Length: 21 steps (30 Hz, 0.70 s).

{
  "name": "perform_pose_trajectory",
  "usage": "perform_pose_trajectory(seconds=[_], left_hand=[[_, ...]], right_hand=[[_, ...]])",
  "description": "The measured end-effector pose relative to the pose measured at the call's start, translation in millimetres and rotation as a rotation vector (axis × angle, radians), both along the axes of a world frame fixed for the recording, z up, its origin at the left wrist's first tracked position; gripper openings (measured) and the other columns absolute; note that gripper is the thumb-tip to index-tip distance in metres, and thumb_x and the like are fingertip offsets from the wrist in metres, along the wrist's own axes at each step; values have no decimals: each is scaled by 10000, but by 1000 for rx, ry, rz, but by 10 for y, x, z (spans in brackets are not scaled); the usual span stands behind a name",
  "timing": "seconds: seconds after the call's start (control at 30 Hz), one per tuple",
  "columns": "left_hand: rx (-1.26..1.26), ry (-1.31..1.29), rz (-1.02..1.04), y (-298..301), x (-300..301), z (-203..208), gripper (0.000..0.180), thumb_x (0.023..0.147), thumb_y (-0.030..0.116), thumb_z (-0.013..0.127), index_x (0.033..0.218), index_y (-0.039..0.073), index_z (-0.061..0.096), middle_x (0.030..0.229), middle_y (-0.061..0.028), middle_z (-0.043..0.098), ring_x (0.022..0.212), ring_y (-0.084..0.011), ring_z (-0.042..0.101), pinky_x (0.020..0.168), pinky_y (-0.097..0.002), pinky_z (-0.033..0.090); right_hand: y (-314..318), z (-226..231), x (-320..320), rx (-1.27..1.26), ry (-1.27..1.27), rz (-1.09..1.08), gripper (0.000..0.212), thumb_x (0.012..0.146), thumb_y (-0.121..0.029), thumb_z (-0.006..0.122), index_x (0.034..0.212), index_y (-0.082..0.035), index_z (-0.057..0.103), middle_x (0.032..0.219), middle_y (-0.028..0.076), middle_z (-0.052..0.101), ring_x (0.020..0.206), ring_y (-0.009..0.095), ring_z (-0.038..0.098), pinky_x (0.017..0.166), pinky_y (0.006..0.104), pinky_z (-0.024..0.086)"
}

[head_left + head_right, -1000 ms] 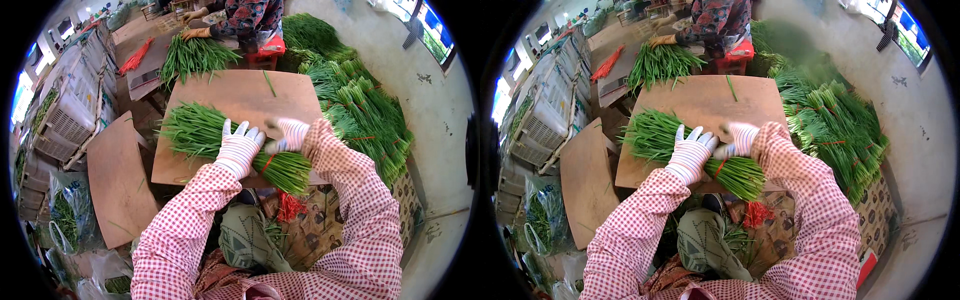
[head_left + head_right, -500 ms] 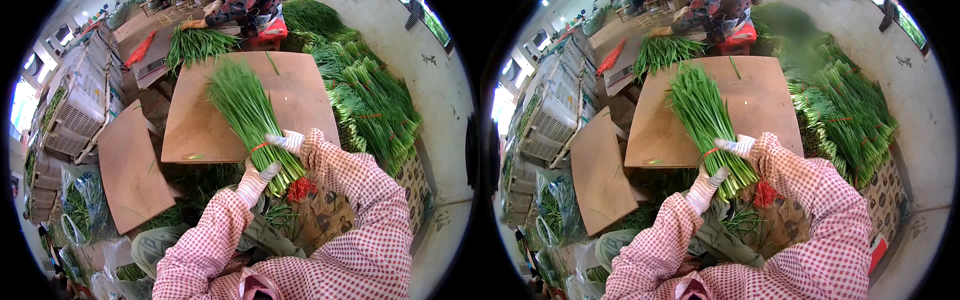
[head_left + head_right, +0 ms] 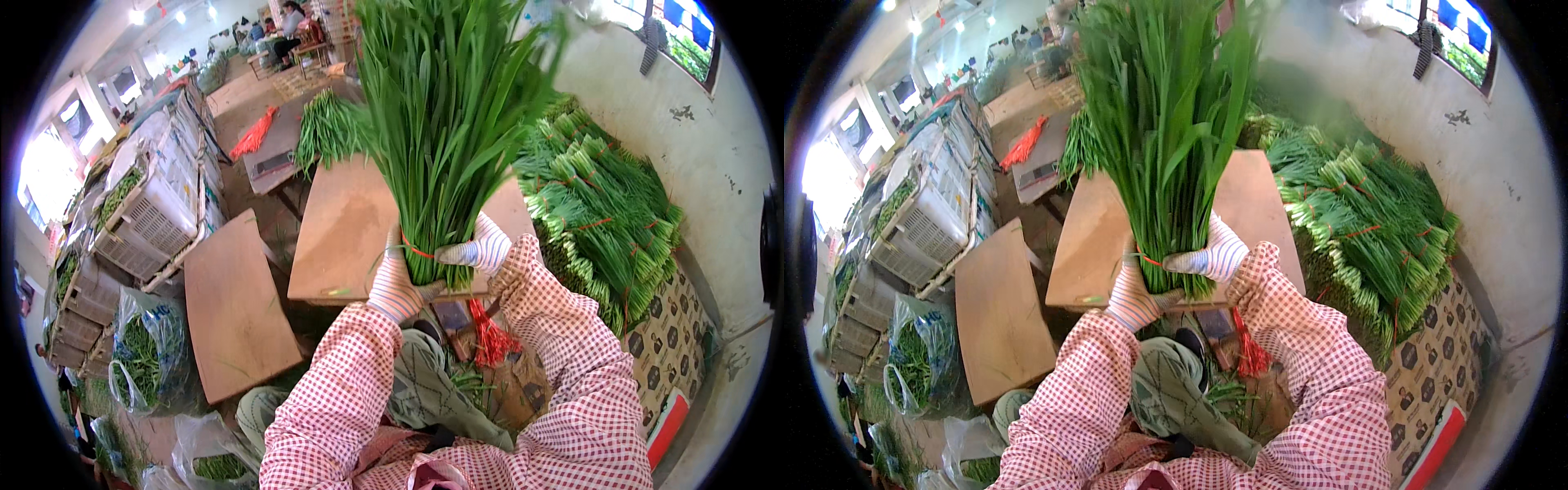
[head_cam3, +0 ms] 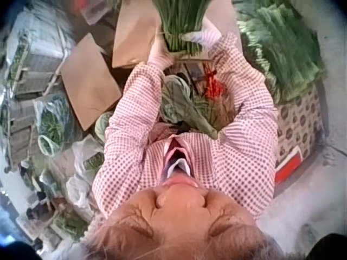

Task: The person picks through a pile of chives, removes debris, aligns them into a bunch, and ties the bunch with a red string on a wooden board.

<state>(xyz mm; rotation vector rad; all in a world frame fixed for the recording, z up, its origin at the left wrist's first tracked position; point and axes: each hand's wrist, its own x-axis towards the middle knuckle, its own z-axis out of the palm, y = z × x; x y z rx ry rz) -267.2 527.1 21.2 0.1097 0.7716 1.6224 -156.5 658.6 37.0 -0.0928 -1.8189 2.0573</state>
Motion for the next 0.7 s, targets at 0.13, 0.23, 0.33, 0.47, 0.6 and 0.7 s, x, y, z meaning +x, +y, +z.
perform_pose_trajectory(seconds=[0.13,0.23,0.33,0.47,0.6,0.7], left_hand=[[151,75,2,247,-256,-49,682,827,597,557,1338,154,471,1340,-87,513,1226,-277,472,1027,-524,377],[217,154,133,309,-276,-607,688,823,580,595,1317,111,494,1349,-99,508,1210,-290,491,981,-545,420],[160,-70,209,348,-207,-844,599,859,507,577,1266,71,525,1268,-140,546,1145,-297,538,919,-526,484],[254,193,205,350,-398,-1170,507,819,272,689,1244,47,528,1180,-144,586,1081,-259,575,914,-434,513],[186,42,237,108,-185,-726,762,664,200,802,1328,100,442,1303,-93,492,1217,-277,444,1073,-463,333],[-53,-455,468,-387,-418,-639,662,766,348,674,1329,103,428,1337,-136,453,1272,-334,368,1111,-538,226]], right_hand=[[23,294,-126,263,-45,-119,869,619,-298,871,1332,-55,437,1262,99,567,1184,228,510,1025,374,399],[-95,-173,-321,372,-73,-231,852,596,-333,863,1298,-54,470,1230,118,583,1156,249,533,1000,373,419],[32,-285,-427,503,-160,-240,839,572,-368,856,1264,-53,502,1197,136,600,1127,271,556,975,372,438],[298,-111,-698,853,-351,-128,827,541,-415,847,1219,-51,546,1154,161,622,1090,300,587,941,370,463],[225,524,-889,1347,-868,135,692,589,-413,813,1121,-33,587,1082,171,645,1039,298,619,893,390,493],[215,-60,-1057,1485,-955,249,870,614,-471,813,1300,-52,478,1211,153,588,1147,314,552,961,409,443]])
